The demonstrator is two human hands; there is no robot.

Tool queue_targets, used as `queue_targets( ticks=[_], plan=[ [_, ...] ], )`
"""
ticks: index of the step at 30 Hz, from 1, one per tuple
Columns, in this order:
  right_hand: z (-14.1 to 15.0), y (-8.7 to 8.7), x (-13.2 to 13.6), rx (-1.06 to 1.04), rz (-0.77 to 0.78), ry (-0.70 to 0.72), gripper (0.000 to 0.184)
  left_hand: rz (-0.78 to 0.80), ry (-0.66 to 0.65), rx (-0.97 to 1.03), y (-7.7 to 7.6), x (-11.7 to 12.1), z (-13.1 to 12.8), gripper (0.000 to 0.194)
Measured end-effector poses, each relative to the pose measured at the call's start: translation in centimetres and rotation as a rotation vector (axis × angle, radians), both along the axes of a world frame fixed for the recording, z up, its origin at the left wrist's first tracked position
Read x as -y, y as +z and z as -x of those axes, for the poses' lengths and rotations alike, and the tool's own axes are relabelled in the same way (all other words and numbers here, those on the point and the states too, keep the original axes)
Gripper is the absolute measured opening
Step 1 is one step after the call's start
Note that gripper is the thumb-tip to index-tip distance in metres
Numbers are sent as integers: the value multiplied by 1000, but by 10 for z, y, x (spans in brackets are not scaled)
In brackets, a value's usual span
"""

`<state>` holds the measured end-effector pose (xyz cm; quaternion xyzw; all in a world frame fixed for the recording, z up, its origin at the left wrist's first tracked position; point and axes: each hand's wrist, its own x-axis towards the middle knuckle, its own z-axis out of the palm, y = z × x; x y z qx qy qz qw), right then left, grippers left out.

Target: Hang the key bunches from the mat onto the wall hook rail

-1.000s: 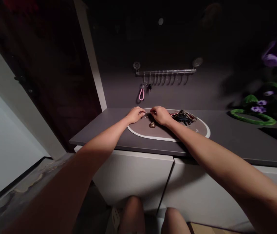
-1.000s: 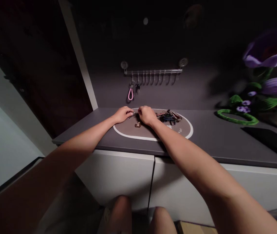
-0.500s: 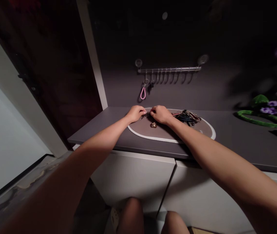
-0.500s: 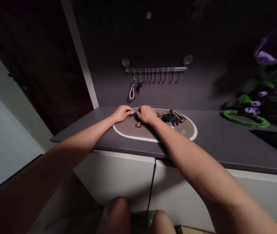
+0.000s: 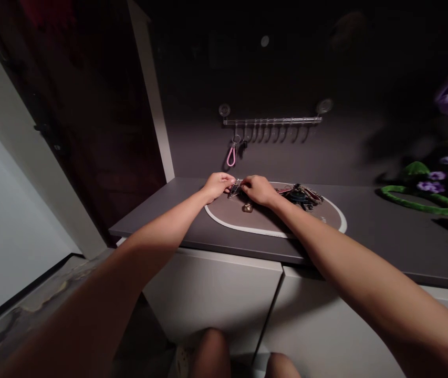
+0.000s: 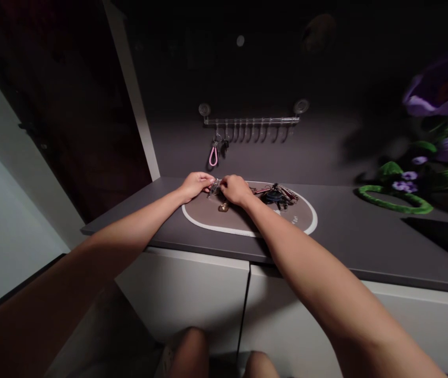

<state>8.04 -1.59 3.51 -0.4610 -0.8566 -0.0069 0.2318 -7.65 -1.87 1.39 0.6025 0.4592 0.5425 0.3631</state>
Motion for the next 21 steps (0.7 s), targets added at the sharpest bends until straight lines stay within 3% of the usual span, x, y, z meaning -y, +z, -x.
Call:
queue_targets(
  ticks=[6, 21],
  plan=[
    [0, 0, 3, -247, 31, 37, 22, 4, -104, 154, 2, 1, 2, 17],
    [1, 1, 3, -681, 209, 254, 22, 18, -118, 262, 8, 7, 0, 22]
  ],
)
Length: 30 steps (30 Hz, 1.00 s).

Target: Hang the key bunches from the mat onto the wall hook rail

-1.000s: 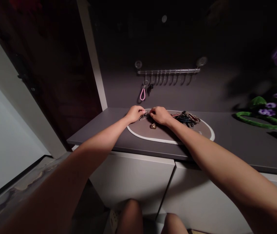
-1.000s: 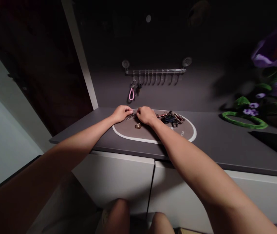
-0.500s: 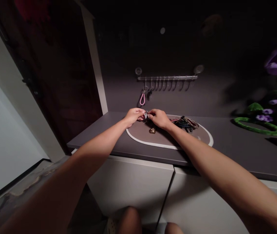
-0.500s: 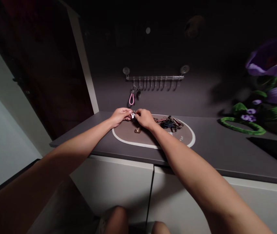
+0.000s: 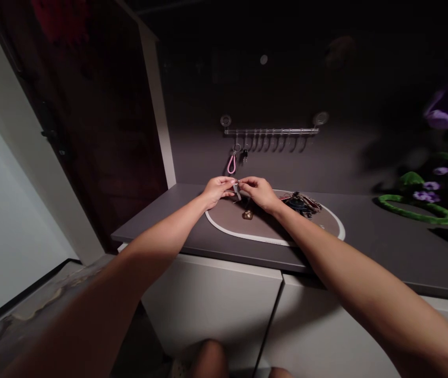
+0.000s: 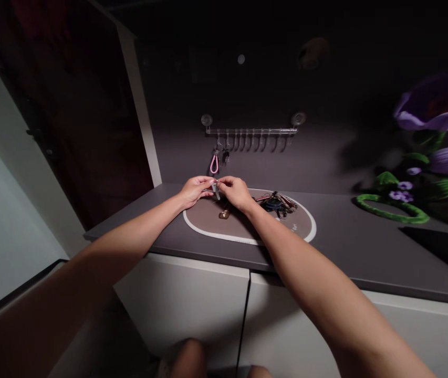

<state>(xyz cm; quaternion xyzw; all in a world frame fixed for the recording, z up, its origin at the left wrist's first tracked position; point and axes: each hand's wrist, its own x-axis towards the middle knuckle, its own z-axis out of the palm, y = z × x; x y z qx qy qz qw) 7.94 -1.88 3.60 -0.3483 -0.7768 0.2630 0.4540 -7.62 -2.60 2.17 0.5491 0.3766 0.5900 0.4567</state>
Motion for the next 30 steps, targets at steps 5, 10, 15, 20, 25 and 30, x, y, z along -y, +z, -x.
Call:
queue_targets(
  ticks=[5, 10, 15, 20, 25, 30],
  plan=[
    [0, -4, -8, -92, 35, 59, 25, -25, -33, 5, -2, -1, 1, 28],
    [-1, -7, -10, -183, 107, 90, 27, -51, -63, -2, -4, -3, 2, 34],
    [-2, -4, -5, -261, 202, 153, 27, -68, -78, -33, -2, -1, 0, 39],
    [-6, -4, -6, -307, 195, 127, 27, -102, 36, -177, -5, -1, -5, 32],
    [-9, -6, -8, -314, 116, 51, 27, -283, 219, -581, -7, 0, -8, 23],
    [-10, 3, -15, -360, 109, -29, 26, -410, 250, -807, -6, 4, -11, 23]
  ],
)
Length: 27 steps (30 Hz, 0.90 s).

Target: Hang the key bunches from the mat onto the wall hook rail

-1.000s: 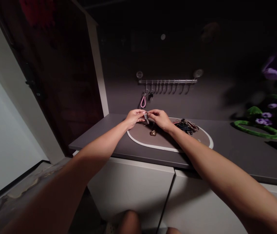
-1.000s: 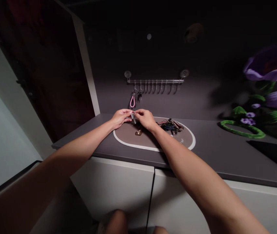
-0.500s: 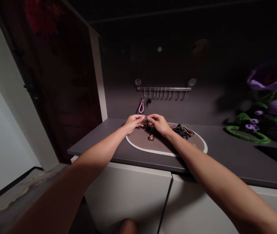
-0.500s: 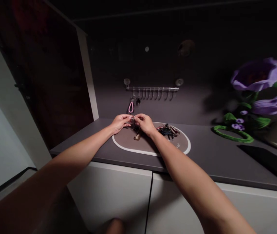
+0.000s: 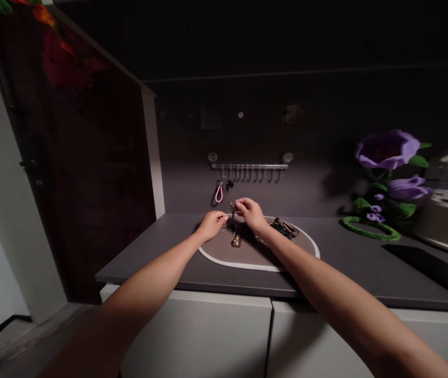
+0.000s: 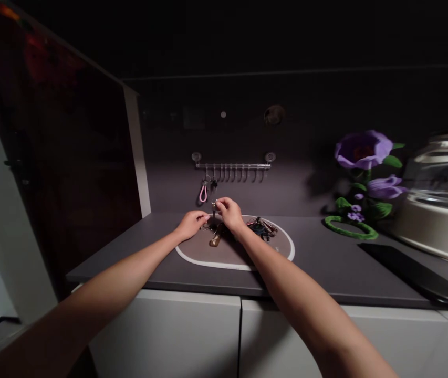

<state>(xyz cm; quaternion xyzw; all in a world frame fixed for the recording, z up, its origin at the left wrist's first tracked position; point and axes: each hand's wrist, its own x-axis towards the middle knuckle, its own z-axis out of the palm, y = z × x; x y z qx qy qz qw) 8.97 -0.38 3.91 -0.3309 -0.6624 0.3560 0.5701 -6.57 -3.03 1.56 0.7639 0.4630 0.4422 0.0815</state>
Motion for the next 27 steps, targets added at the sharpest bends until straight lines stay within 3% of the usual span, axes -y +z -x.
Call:
queue_targets(
  ticks=[12, 19, 27],
  plan=[
    [11, 57, -44, -269, 66, -127, 14, -21, -30, -67, -6, -7, 0, 27],
    [25, 65, -68, -305, 101, -241, 18, -11, -37, -46, -6, -7, -1, 25],
    [30, 67, -70, -380, 183, -272, 13, 6, -43, -30, -4, -5, -1, 24]
  ],
)
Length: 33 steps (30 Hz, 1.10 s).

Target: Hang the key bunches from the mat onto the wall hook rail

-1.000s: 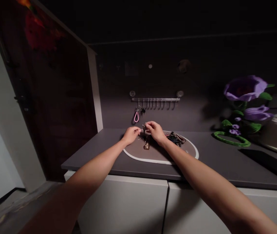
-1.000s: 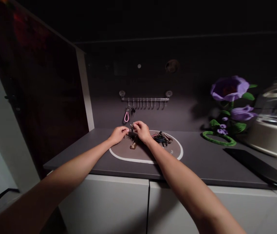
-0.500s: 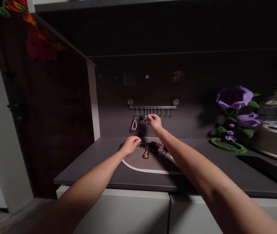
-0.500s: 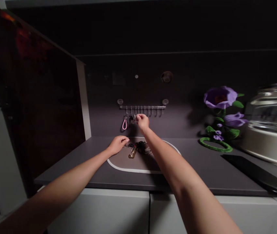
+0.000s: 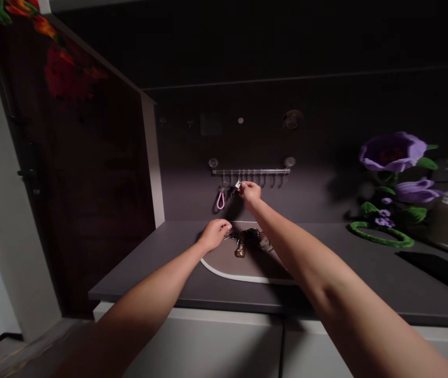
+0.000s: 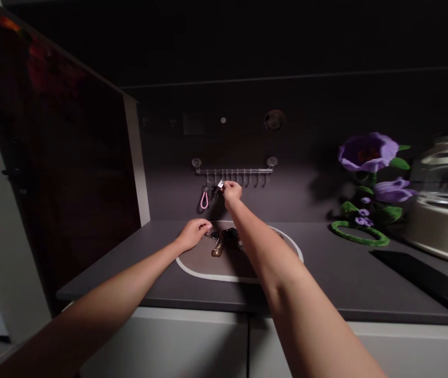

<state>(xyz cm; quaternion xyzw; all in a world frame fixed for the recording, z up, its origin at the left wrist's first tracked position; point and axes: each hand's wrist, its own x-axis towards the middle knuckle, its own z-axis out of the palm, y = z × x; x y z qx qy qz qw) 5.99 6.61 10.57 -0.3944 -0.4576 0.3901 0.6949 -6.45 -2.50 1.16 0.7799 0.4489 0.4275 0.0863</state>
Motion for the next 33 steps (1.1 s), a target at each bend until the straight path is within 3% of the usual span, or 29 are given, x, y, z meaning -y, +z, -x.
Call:
queue_targets(
  ticks=[10, 21, 27, 33],
  plan=[
    [-7, -15, -6, -8, -15, 70, 5, -3, 20, 9, 0, -2, 0, 23],
    [-13, -17, -5, 8, 2, 198, 4, 19, 14, 49, -1, -1, 0, 22],
    [-22, -21, 13, 77, 28, 138, 15, 51, 39, 154, 4, 3, -1, 20],
    [-37, -37, 43, 206, 6, 165, 19, 120, 100, 240, 19, 8, -2, 17]
  ],
)
